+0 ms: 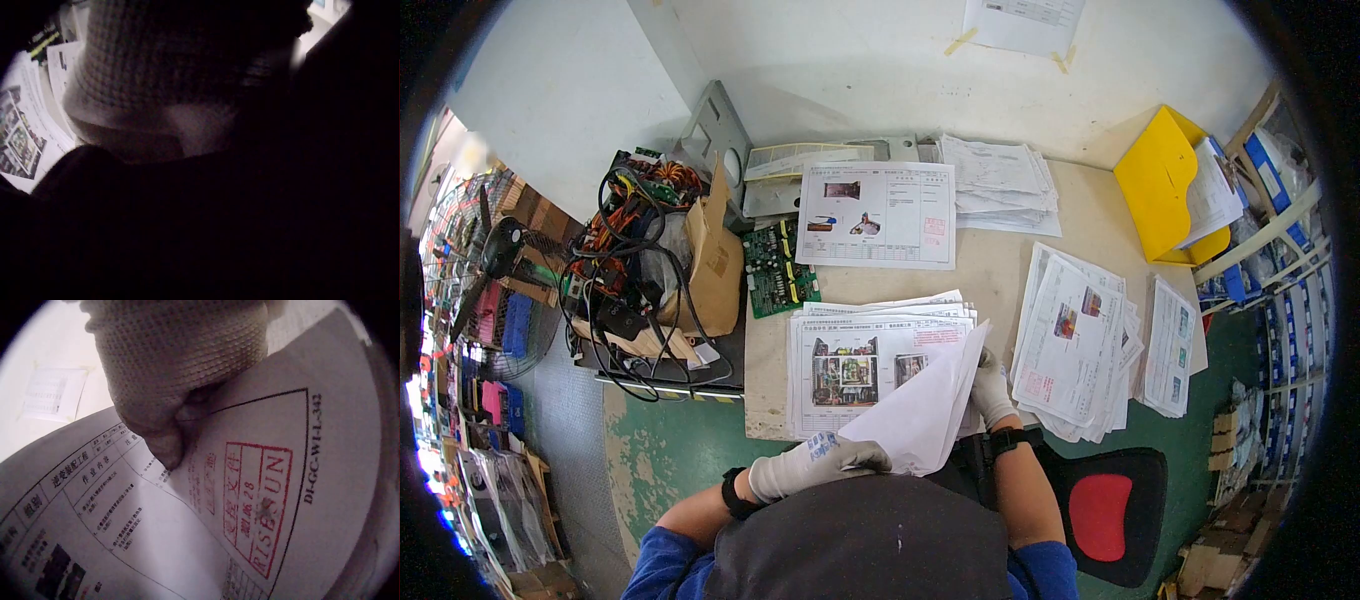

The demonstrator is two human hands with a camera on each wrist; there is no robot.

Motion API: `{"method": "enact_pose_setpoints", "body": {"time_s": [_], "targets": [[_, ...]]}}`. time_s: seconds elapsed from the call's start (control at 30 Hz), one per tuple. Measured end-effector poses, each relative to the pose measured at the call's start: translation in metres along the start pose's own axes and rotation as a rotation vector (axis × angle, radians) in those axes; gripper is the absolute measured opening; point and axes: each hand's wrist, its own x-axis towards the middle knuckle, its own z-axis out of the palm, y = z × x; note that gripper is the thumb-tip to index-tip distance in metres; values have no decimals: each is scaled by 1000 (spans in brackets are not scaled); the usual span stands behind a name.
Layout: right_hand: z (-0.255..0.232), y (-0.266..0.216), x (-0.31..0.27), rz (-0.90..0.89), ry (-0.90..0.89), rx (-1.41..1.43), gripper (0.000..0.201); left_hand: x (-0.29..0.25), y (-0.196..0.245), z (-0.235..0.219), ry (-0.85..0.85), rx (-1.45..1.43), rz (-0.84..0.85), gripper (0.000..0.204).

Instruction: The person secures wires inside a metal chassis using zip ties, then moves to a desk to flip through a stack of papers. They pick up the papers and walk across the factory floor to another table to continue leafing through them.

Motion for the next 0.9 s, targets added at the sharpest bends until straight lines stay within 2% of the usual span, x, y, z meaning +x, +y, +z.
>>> {"method": "enact_pose_setpoints", "body": {"time_s": [0.13, 0.33, 0.43, 0.53, 0.63, 0.73, 0.9], "targets": [[3, -11, -6, -39, -8, 1, 20, 0, 1, 0, 3, -5, 9, 22], [4, -9, -4, -5, 3, 72, 22, 1, -4, 1, -16, 2, -3, 22], [5, -18, -9, -7, 22, 21, 22, 1, -3, 1, -11, 2, -2, 23], [0, -6, 0, 67, 7, 37, 33, 0, -2, 1, -9, 1, 8, 23], [0, -3, 1, 124, -5, 101, 35, 0, -1, 0, -5, 22, 18, 23], [2, -9, -1, 105, 10, 72, 38, 0, -1, 0, -3, -3, 25, 22], [-2, 12, 8, 56, -3, 96, 40, 0, -8, 2, 14, -4, 23, 20]]}}
